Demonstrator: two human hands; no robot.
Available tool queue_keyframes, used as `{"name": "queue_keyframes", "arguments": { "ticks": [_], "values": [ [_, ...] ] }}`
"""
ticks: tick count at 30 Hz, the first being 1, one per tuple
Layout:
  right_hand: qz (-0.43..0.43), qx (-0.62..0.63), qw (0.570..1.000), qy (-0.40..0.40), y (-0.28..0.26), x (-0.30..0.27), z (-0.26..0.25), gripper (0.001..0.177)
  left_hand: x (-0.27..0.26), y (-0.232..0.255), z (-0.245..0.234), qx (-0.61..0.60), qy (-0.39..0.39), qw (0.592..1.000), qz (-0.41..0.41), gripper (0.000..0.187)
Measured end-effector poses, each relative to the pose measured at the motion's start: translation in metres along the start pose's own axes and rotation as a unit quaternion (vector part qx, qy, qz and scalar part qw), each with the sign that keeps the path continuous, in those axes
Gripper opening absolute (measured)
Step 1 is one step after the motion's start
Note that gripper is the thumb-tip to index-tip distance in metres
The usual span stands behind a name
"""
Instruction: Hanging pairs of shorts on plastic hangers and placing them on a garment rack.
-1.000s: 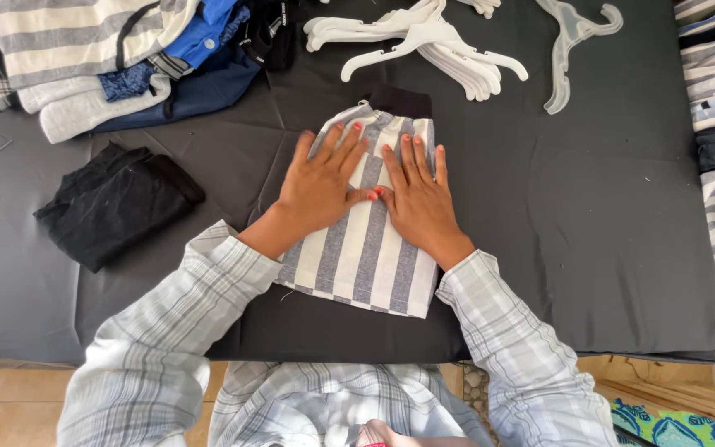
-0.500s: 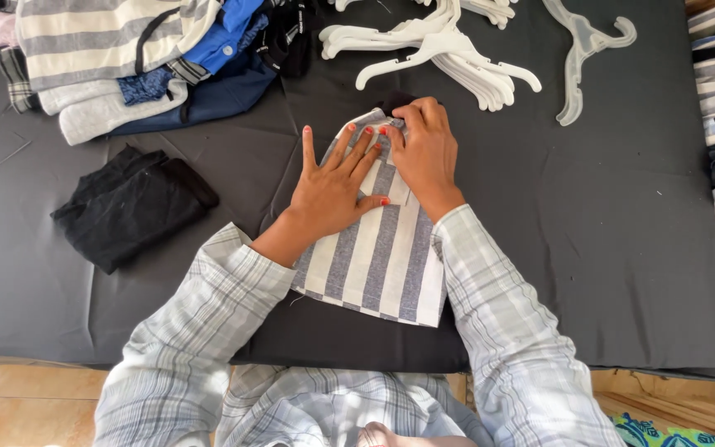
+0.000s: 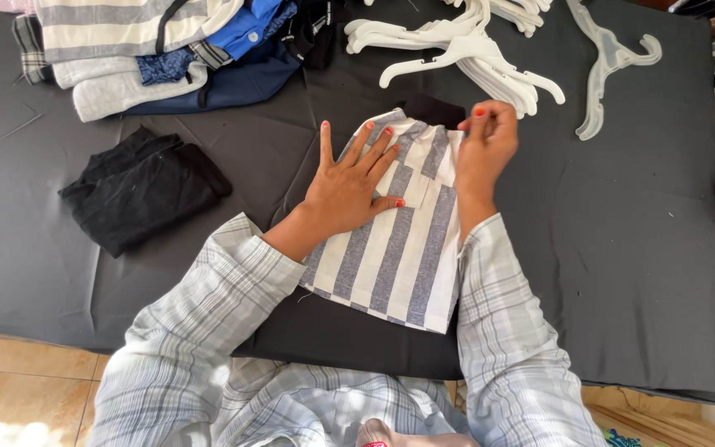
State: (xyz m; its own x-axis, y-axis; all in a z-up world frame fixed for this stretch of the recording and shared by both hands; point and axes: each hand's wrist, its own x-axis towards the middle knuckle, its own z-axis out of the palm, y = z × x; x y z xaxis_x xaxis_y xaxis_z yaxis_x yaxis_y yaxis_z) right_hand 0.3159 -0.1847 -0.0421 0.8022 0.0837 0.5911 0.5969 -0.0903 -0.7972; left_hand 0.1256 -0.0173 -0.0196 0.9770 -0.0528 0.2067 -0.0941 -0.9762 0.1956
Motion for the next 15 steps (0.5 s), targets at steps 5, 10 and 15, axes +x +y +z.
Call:
{"name": "queue_keyframes", "arguments": {
  "ticks": [5, 10, 15],
  "values": [
    [0.076, 0.000, 0.997, 0.028, -0.006, 0.030, -0.043, 0.012, 0.000, -0.001, 0.001, 0.007, 0.000, 1.000, 0.005, 0.088],
    [0.066, -0.093, 0.992, -0.056, -0.010, 0.058, -0.098, 0.009, 0.000, -0.001, 0.000, 0.008, -0.011, 1.000, 0.004, 0.087],
    [0.053, -0.296, 0.948, -0.103, -0.014, 0.081, -0.170, 0.022, -0.001, -0.004, 0.007, 0.065, 0.072, 0.995, 0.030, 0.083]
  ]
}}
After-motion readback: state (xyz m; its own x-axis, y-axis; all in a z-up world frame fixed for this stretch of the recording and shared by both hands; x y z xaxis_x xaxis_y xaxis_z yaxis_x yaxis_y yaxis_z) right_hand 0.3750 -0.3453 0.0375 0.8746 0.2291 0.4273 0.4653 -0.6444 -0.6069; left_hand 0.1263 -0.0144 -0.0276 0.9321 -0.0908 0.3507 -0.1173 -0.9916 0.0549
